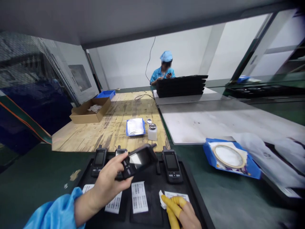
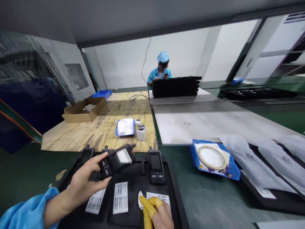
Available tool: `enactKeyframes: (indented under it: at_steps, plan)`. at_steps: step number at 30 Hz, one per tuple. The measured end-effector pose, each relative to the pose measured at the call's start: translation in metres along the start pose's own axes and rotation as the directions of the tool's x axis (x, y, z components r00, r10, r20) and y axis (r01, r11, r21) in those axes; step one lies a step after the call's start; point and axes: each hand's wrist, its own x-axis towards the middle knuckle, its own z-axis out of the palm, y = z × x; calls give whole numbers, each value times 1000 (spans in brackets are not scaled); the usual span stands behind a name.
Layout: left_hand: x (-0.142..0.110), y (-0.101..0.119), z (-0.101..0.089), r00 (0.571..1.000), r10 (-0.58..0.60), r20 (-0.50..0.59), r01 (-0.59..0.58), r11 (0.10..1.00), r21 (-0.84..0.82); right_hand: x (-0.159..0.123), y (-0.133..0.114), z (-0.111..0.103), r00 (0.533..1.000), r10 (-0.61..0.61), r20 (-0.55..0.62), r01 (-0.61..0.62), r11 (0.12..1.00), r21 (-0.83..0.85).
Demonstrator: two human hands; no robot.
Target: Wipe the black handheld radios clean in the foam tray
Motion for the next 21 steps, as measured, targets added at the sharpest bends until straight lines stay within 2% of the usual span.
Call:
enactKeyframes:
  at_steps: [1, 2, 3, 4, 6, 10, 14, 16, 18, 20, 21]
  plan:
    - [-1, 0, 10, 972, -237, -7, 235, 966, -111, 1, -4, -1, 999, 39, -2, -39, 999, 8]
    - [-1, 0, 21, 905, -425, 19, 419, 883, -212, 2, -8, -1, 998, 65, -12, -65, 998, 14]
    - [-1, 0, 32, 837, -543, 66, 537, 793, -288, 3, -11, -2, 997, 74, -25, -74, 997, 24]
    - [-1, -1, 42, 791, -602, 110, 600, 726, -336, 5, -14, -2, 995, 85, -46, -84, 996, 32]
    - [-2, -3, 59, 769, -622, 143, 629, 698, -342, 9, -18, -4, 992, 107, -72, -104, 993, 50]
    - [-7, -7, 73, 784, -610, 114, 620, 762, -188, 17, -23, -10, 990, 129, -59, -124, 989, 78]
    - [-9, -7, 75, 850, -517, 99, 521, 853, -27, 19, -24, -13, 988, 143, -63, -136, 986, 101]
    - [-10, -3, 78, 903, -414, 114, 402, 909, 112, 20, -25, -14, 988, 147, -55, -140, 983, 116]
    - [-10, 3, 83, 942, -302, 147, 239, 910, 338, 21, -25, -15, 986, 158, -53, -151, 980, 127]
    - [-11, 9, 88, 948, -245, 204, 106, 846, 522, 21, -26, -16, 982, 176, -61, -167, 977, 131]
    - [-11, 12, 91, 940, -250, 230, 80, 820, 567, 21, -26, -16, 981, 185, -63, -176, 976, 132]
